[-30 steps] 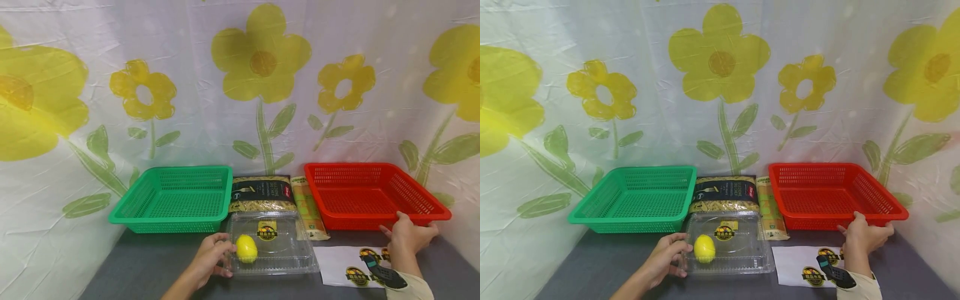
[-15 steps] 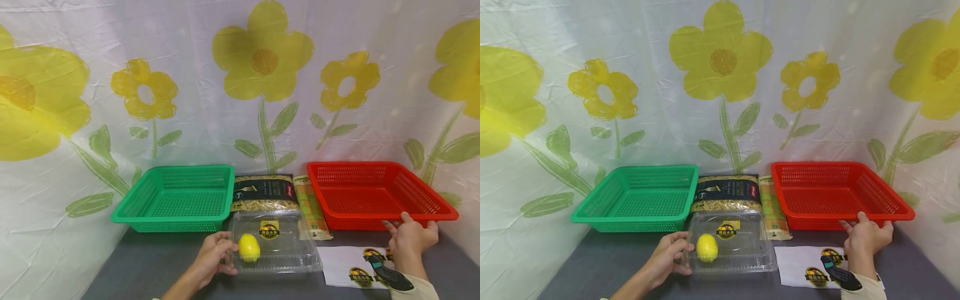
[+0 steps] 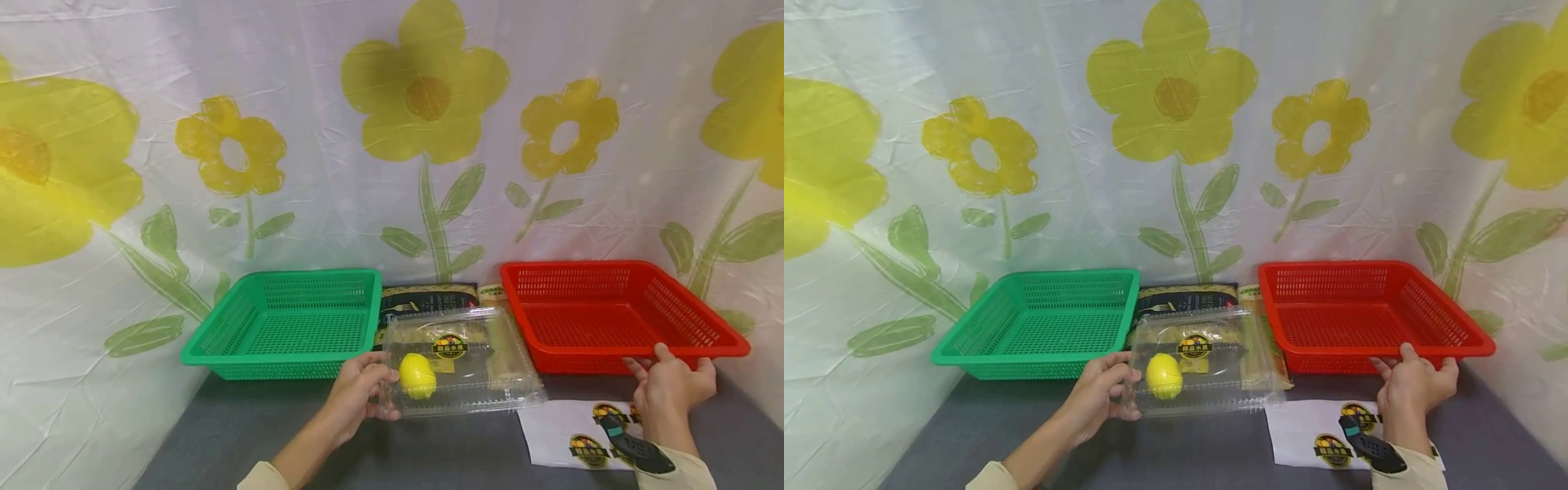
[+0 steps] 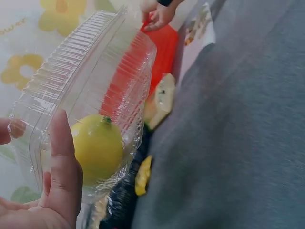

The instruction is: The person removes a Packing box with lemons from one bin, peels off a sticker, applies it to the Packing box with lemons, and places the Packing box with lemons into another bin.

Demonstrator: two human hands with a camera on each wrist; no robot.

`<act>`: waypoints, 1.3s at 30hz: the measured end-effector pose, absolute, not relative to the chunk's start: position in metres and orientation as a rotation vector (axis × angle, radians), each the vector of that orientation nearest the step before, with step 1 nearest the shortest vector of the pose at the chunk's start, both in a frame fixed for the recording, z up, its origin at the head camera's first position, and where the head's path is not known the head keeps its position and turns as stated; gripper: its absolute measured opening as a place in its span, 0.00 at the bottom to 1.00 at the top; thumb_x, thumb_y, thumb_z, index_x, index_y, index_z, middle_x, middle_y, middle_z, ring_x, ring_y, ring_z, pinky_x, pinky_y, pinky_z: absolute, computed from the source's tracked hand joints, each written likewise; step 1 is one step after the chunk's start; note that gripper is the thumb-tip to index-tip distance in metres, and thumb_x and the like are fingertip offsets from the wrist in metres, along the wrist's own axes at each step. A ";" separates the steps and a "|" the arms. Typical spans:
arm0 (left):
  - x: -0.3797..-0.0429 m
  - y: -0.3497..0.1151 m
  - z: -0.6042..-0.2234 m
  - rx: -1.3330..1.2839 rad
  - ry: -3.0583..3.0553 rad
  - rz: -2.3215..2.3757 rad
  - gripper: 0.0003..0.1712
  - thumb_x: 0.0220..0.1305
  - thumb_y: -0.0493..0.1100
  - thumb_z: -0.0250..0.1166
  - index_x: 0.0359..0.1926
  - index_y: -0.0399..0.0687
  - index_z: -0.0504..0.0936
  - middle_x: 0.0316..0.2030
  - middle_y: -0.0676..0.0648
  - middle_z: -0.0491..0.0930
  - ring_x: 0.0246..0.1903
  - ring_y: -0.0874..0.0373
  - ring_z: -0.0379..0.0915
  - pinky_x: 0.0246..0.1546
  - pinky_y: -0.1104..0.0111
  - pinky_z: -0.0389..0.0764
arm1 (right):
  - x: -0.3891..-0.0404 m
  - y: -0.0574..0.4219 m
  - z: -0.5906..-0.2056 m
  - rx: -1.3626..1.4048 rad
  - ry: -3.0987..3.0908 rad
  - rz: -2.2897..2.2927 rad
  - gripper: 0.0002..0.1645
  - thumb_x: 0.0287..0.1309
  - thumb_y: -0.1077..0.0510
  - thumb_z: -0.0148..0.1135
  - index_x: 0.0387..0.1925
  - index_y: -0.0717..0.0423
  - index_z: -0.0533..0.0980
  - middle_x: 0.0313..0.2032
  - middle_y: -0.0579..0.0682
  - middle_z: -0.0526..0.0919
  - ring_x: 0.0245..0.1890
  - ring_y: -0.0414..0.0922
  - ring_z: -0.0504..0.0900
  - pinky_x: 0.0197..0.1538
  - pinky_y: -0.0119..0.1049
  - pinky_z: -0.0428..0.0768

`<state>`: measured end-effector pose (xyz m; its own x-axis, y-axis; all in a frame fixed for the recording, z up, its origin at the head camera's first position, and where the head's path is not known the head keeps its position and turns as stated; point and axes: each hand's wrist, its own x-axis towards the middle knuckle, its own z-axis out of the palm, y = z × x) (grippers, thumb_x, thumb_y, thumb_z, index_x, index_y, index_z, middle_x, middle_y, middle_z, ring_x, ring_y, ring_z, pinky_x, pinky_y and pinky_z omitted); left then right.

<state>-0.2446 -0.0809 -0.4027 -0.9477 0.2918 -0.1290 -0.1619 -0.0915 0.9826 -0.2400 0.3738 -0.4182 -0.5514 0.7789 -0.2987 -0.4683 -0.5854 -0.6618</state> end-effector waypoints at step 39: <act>-0.318 0.077 -0.325 0.272 1.686 2.297 0.23 0.61 0.37 0.69 0.58 0.37 0.79 0.23 0.50 0.67 0.13 0.60 0.56 0.29 0.60 0.89 | -0.244 0.368 -0.419 -0.798 -0.643 2.149 0.48 0.66 0.66 0.61 0.78 0.32 0.53 0.68 0.41 0.62 0.43 0.45 0.80 0.24 0.42 0.86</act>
<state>-0.3184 0.0773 -0.3252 -0.9436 0.3309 -0.0129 -0.1116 -0.2809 0.9532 -0.2442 0.3685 -0.4189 -0.5305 0.7784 -0.3356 -0.4662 -0.5986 -0.6514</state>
